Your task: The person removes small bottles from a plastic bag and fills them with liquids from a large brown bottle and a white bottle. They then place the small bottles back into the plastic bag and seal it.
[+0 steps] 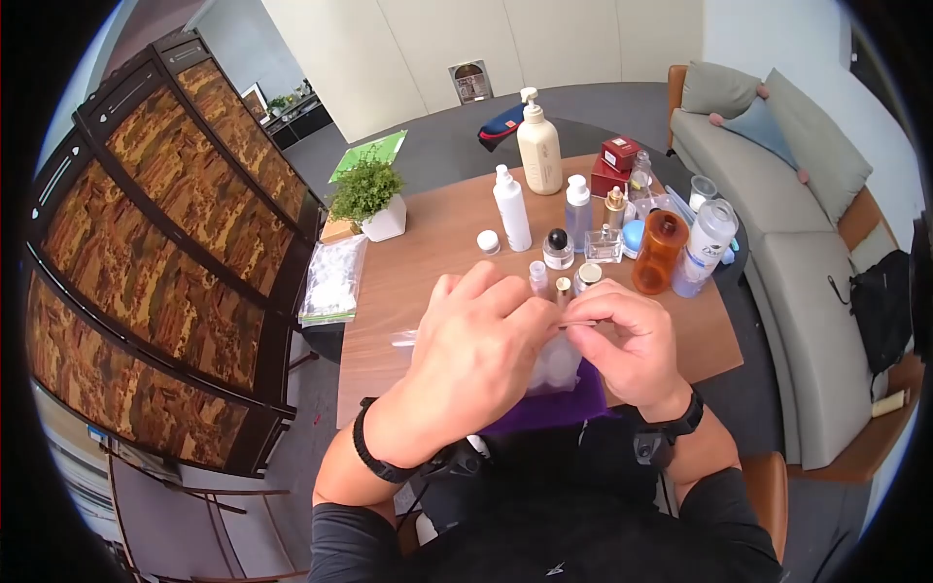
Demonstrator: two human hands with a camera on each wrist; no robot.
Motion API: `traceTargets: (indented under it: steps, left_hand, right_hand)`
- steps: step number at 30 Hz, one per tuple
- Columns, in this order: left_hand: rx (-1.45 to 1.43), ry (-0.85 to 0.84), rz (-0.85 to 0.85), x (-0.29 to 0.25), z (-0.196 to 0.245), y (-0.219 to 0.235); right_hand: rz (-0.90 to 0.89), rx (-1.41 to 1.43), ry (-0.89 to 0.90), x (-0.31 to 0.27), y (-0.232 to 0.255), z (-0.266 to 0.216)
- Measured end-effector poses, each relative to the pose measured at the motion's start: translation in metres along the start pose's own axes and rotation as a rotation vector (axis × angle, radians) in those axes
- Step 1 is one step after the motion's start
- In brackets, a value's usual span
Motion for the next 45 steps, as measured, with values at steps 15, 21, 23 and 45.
traceTargets:
  steps: [15, 21, 23, 45]
  left_hand:
    - [-0.177, 0.039, -0.032, -0.014, -0.019, 0.016]
    - [-0.188, 0.012, -0.047, -0.018, -0.021, 0.024]
    - [-0.207, 0.020, -0.058, -0.022, -0.029, 0.029]
    - [-0.229, 0.067, -0.043, -0.051, -0.047, 0.044]
  right_hand:
    - [-0.001, -0.131, 0.164, 0.003, -0.003, -0.017]
    - [0.010, -0.041, 0.068, 0.000, 0.001, -0.007]
    - [0.002, -0.012, 0.033, 0.000, 0.004, -0.002]
    - [-0.079, 0.034, -0.049, 0.001, 0.010, 0.002]
Point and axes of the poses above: each hand's wrist, its own x-axis towards the middle knuckle, its own y-axis out of the back of the hand, z = x × y, the point moved 8 cm from there along x, towards the middle knuckle, and after that the axes turned 5 degrees about -x, right-handed, at the moved point
